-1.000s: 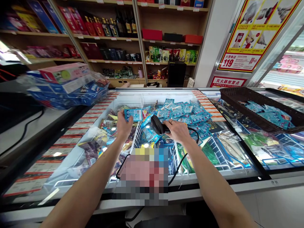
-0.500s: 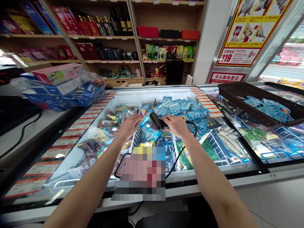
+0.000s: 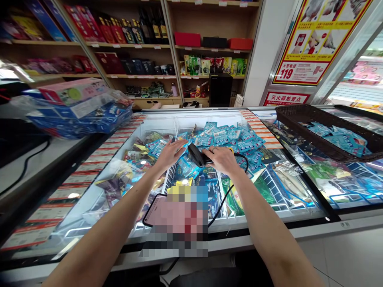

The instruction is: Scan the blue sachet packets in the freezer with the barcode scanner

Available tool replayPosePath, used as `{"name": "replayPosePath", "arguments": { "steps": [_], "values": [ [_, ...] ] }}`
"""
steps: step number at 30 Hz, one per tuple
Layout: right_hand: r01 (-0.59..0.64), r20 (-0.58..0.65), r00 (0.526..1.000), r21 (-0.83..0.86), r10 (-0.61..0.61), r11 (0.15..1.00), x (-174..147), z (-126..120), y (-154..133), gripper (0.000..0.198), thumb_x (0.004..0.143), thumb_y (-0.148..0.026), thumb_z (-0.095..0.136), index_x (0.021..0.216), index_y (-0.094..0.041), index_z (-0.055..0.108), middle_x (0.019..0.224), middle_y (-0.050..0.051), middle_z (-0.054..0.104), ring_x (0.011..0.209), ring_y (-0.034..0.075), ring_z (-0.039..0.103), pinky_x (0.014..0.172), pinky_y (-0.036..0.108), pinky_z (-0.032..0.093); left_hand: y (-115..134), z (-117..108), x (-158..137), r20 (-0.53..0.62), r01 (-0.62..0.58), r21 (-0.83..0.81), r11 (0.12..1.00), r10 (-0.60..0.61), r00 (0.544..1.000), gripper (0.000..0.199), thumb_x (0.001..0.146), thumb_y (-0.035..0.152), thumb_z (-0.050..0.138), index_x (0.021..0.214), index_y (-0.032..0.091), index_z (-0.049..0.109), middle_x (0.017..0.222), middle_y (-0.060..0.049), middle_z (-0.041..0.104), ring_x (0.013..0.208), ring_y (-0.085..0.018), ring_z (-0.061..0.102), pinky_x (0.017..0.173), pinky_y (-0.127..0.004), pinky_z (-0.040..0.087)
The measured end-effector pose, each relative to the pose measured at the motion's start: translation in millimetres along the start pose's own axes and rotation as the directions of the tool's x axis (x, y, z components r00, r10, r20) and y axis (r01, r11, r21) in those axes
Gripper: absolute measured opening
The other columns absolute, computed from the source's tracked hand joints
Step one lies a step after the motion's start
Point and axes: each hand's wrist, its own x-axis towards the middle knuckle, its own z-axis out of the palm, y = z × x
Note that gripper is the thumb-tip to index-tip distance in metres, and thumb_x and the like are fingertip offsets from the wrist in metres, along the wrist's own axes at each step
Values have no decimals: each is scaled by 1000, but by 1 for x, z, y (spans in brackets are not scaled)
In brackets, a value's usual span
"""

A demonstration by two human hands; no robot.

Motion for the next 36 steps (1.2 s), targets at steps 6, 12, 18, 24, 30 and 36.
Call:
{"name": "replayPosePath", "arguments": {
  "steps": [6, 12, 18, 24, 30, 36],
  "values": [
    [3, 5, 1000, 6, -3, 1000, 0, 1, 2, 42, 90, -36, 54, 130, -23, 51, 108, 8, 64, 94, 21, 59, 76, 31, 37, -4, 14, 26, 60, -6, -87, 996, 11, 998, 42, 95, 37, 34, 130, 25, 53, 136, -5, 56, 127, -20, 49, 110, -43, 32],
    [11, -1, 1000, 25, -11, 1000, -2, 0, 5, 42, 90, -36, 54, 130, -23, 52, 107, 8, 64, 94, 21, 59, 78, 30, 38, -1, 16, 44, 222, -95, -73, 993, 110, 969, 41, 91, 23, 37, 125, 30, 57, 140, 0, 52, 134, -22, 42, 112, -44, 28],
    [-1, -55, 998, 36, 3, 999, -5, 3, 9, 39, 88, -39, 57, 124, -23, 56, 102, 7, 65, 91, 20, 59, 75, 30, 38, 1, 7, 24, 100, -61, 201, 978, 42, 994, 29, 91, 32, 41, 102, 26, 67, 108, -4, 69, 109, -24, 58, 100, -44, 38],
    [-2, -91, 996, 17, 3, 1000, -6, 5, 8, 37, 87, -37, 59, 121, -24, 57, 99, 5, 66, 90, 20, 60, 74, 30, 37, 2, -2, 11, 21, 16, 309, 951, -24, 999, 38, 92, 36, 39, 123, 23, 57, 115, -8, 64, 110, -24, 55, 94, -40, 42],
    [-9, -87, 996, 32, 12, 999, -6, 5, 9, 37, 86, -37, 61, 121, -24, 58, 98, 5, 66, 89, 19, 60, 73, 29, 37, 3, 0, 13, 274, -155, 300, 941, 71, 959, 53, 89, 20, 33, 141, 30, 40, 145, -1, 45, 128, -19, 45, 102, -36, 38],
    [-12, -99, 995, 38, 16, 999, -7, 5, 9, 37, 86, -38, 60, 121, -25, 58, 96, 5, 66, 86, 19, 60, 72, 29, 36, 20, -14, 7, 228, -55, 448, 892, -54, 972, 46, 86, 37, 45, 130, 33, 53, 140, -4, 48, 128, -29, 43, 104, -45, 34]
  ]
}}
